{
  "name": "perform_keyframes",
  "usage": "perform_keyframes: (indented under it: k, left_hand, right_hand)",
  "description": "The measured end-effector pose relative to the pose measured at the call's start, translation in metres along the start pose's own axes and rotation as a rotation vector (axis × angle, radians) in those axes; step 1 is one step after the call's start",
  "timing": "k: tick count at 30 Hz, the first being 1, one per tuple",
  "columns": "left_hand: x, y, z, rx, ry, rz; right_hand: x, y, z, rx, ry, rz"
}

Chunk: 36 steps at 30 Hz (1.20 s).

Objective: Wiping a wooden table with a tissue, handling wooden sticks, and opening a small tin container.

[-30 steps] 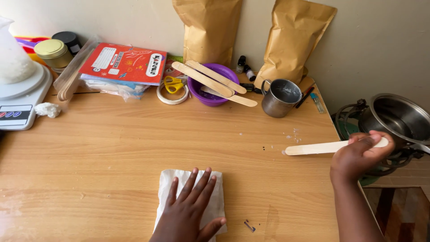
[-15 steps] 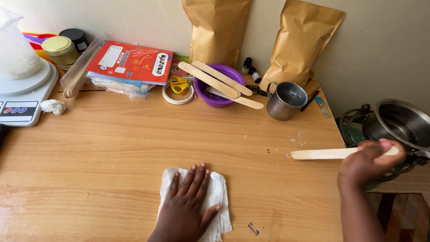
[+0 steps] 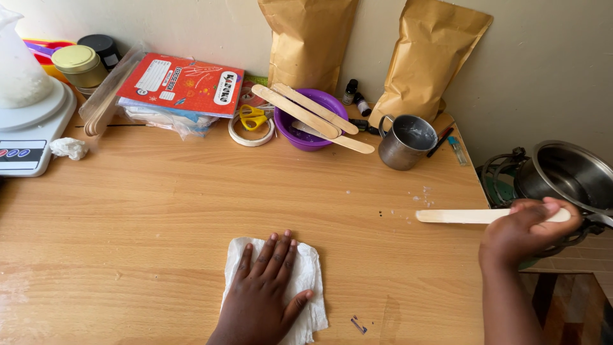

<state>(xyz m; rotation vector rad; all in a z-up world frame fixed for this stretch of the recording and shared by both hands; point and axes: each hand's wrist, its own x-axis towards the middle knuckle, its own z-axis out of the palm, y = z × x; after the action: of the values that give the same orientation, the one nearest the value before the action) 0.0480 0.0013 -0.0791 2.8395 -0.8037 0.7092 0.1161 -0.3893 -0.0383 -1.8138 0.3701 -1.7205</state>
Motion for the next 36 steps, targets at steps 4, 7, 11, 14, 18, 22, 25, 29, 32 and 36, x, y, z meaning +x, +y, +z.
perform_keyframes:
  k: [4,7,11,14,18,22,25,29,32,36]
  left_hand:
    - [0.001,0.000,0.001,-0.029,-0.001,-0.009]
    - [0.000,-0.001,-0.003,-0.046,-0.012,-0.009]
    - [0.000,0.000,0.003,-0.012,-0.003,-0.010]
    - [0.004,0.001,-0.003,-0.070,-0.010,-0.014]
    - [0.001,0.000,0.000,-0.037,-0.012,-0.009]
    - [0.001,-0.001,-0.002,-0.050,-0.019,-0.005]
    - [0.002,-0.001,0.000,-0.038,-0.012,-0.006]
    - [0.003,0.000,-0.006,-0.066,-0.029,-0.006]
    - [0.000,0.000,-0.001,-0.050,-0.010,-0.015]
    - [0.001,0.000,-0.003,-0.088,-0.039,-0.019]
  right_hand:
    - [-0.007,0.013,0.006,0.194,-0.062,0.148]
    - [-0.007,0.016,0.005,0.216,-0.055,0.148]
    - [-0.019,-0.007,0.011,0.252,-0.118,0.252]
    - [-0.009,0.006,0.017,0.258,-0.036,0.154]
    - [-0.019,0.001,0.018,0.304,-0.074,0.243]
    - [-0.020,0.009,0.019,0.284,-0.082,0.186]
    - [-0.024,-0.005,0.021,0.282,-0.117,0.195]
    - [-0.009,0.006,0.017,0.262,-0.060,0.163]
    - [-0.028,0.001,0.015,0.261,-0.150,0.240]
    - [-0.016,0.003,0.013,0.266,-0.151,0.169]
